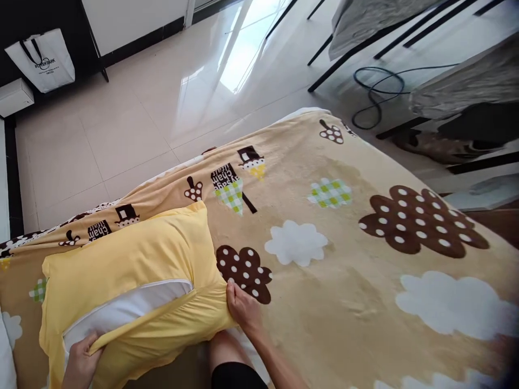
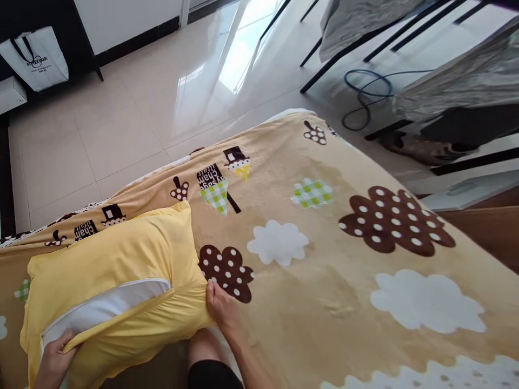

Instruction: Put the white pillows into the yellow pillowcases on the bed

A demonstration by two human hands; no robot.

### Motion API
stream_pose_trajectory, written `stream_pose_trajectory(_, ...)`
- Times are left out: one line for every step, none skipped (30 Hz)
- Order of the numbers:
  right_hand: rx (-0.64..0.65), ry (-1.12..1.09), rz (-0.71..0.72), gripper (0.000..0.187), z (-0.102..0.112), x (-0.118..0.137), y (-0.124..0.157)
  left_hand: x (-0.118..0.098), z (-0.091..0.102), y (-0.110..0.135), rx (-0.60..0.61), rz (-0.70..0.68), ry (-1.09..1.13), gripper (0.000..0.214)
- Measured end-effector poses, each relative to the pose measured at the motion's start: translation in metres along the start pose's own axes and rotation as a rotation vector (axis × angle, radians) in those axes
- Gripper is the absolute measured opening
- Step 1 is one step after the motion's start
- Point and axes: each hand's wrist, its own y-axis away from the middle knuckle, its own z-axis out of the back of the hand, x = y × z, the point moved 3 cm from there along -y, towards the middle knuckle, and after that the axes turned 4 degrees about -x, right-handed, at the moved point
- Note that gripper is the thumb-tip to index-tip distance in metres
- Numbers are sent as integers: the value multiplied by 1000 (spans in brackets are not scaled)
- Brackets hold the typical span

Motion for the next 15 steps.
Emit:
stream_pose_trajectory(30, -48, -43, 26, 0, -3, 0, -2, 1, 3, 14, -35, -62, 32)
stream_pose_trajectory(68, -107, -87, 24, 1, -6, -2, -8, 2, 5, 22, -91, -132, 29)
stream_pose_trajectory(104, -168, -128, 23, 2, -7, -5, -18, 0, 8, 25, -170, -205, 24)
stream_pose_trajectory(127, -220, -162, 23, 4, -7, -11, -31, -4, 10, 10, -271, -273, 21)
stream_pose_trajectory(135, -263, -183, 23, 7, -4, -20, -47, -11, 12, -20, -381, -327, 20)
stream_pose_trajectory(127, -302, -191, 23, 9, 1, -30, -65, -22, 14, -57, -493, -360, 23)
stream_pose_trajectory(122, -366, -200, 26, 11, 9, -43, -84, -35, 15, -80, -597, -372, 28)
stream_pose_trajectory(119, -443, -209, 32, 11, 20, -57, -104, -51, 14, -90, -682, -370, 35)
stream_pose_trajectory(121, -525, -214, 39, 9, 34, -71, -123, -67, 11, -98, -739, -357, 43)
stream_pose_trajectory(128, -604, -217, 45, 6, 50, -84, -140, -83, 6, -95, -771, -342, 49)
stream_pose_trajectory(144, -672, -220, 49, 2, 67, -96, -156, -97, -3, -92, -770, -324, 52)
stream_pose_trajectory(168, -729, -222, 51, -3, 84, -104, -169, -107, -13, -84, -750, -307, 54)
stream_pose_trajectory(200, -773, -220, 52, -9, 100, -109, -179, -115, -25, -77, -710, -299, 53)
stream_pose_trajectory(239, -811, -218, 52, -14, 114, -110, -186, -118, -38, -73, -656, -298, 49)
stream_pose_trajectory(280, -847, -217, 52, -18, 125, -107, -190, -119, -52, -68, -602, -301, 44)
